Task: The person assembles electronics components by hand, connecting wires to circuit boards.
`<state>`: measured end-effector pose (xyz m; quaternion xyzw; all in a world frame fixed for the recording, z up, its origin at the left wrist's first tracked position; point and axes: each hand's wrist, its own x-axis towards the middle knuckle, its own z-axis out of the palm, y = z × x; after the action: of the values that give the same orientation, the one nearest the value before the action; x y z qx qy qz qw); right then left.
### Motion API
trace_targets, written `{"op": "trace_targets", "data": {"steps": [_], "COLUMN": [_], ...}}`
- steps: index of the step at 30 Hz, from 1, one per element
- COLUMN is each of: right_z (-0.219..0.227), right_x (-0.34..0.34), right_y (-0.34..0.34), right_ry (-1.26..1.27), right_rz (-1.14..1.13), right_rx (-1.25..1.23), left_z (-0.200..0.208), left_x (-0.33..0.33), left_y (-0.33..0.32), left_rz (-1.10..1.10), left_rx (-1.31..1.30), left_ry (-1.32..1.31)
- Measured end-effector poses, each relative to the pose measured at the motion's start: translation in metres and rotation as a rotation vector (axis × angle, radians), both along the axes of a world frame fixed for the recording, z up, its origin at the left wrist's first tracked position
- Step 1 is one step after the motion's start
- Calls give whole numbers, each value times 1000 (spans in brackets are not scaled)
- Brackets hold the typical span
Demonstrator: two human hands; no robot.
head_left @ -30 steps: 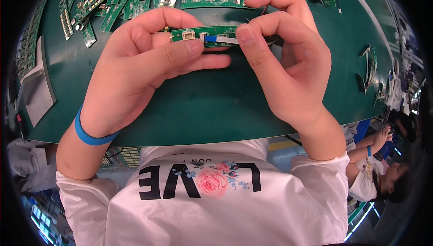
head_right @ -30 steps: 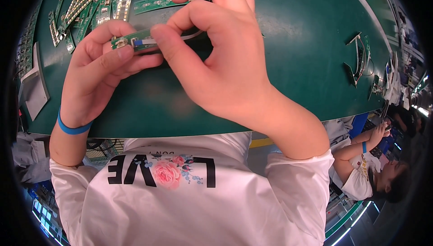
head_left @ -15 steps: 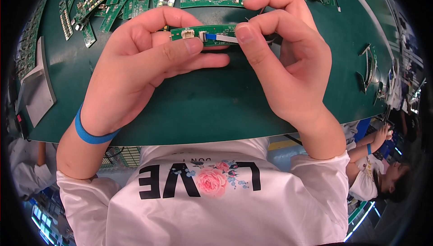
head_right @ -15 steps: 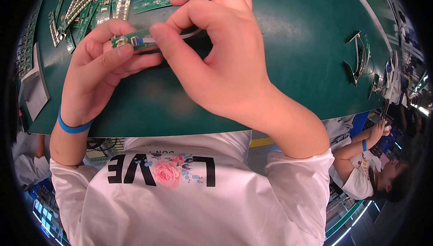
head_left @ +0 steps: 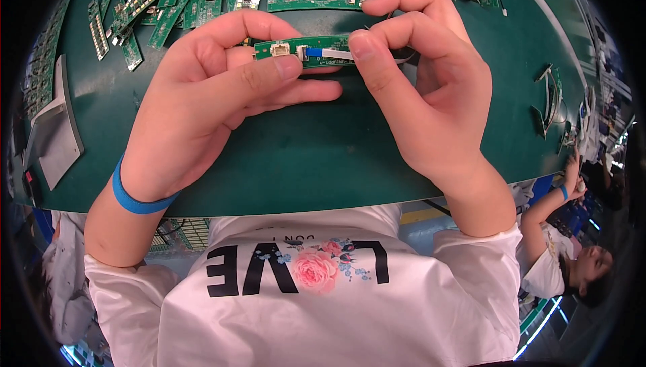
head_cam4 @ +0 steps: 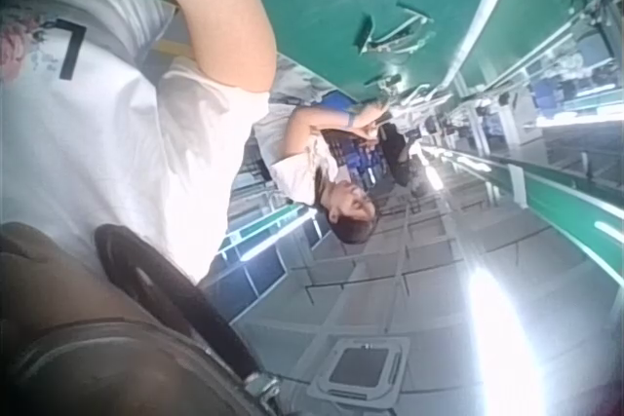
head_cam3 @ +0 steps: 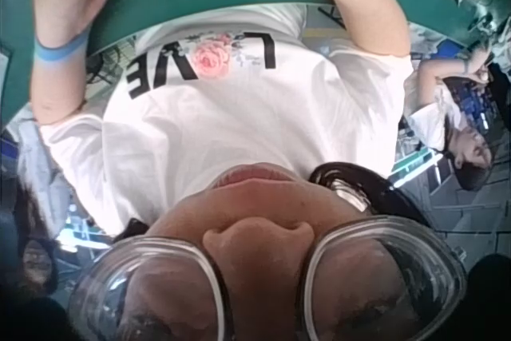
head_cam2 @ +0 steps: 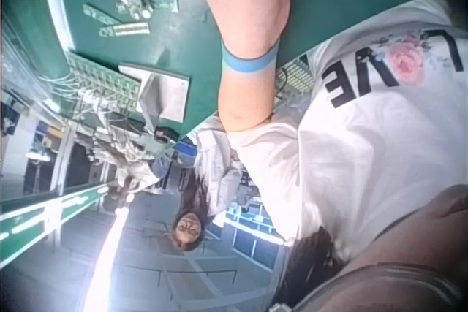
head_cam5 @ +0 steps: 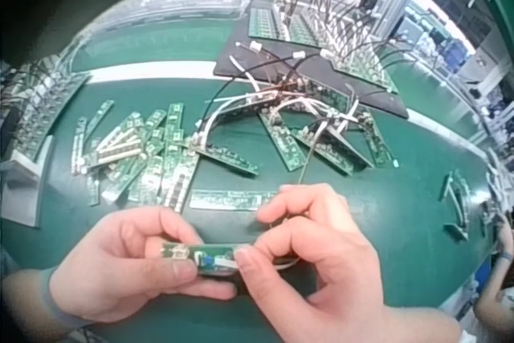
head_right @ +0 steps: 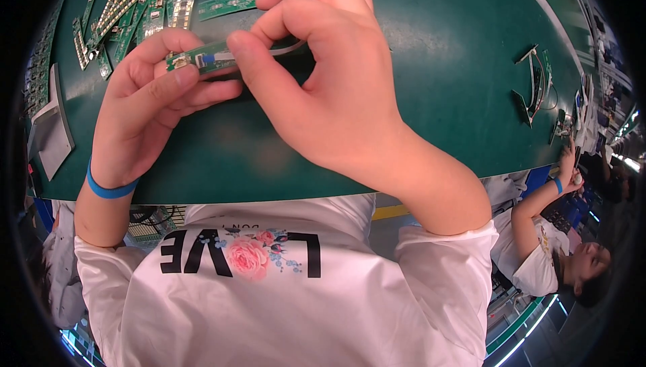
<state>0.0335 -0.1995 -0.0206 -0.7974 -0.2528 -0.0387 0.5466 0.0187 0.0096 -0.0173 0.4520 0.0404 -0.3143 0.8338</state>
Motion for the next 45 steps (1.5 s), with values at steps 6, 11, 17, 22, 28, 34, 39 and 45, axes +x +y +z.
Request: {"op": "trace_targets", "data": {"steps": [6, 11, 17, 22, 28, 34, 39, 45], "right_z": [13, 12, -6, 11, 12, 12, 10, 9], "right_x": [-3, -3, 3, -4, -3, -3, -2, -1], "right_y": [7, 6, -1, 6, 6, 5, 3, 1], "right_ry": [90, 93, -18, 116, 104, 96, 149, 162], "right_rz": [-35, -24, 13, -34, -25, -9, -14, -14], "right_rx": [-16, -16, 7, 0, 1, -14, -10, -4], "left_z": [-1, -1, -2, -1, -1, -1, 0, -1], "left_x": [1, 1, 0, 0, 0, 0, 0, 0], "left_y": [1, 1, 0, 1, 1, 1, 0, 0], "left_rz": [-10, -12, -12, -5, -14, -14, -14, -22], "left_rx": [18, 17, 33, 51, 49, 46, 50, 66], "left_ry": [-2, -6, -18, -23, -22, -23, -21, -20]}}
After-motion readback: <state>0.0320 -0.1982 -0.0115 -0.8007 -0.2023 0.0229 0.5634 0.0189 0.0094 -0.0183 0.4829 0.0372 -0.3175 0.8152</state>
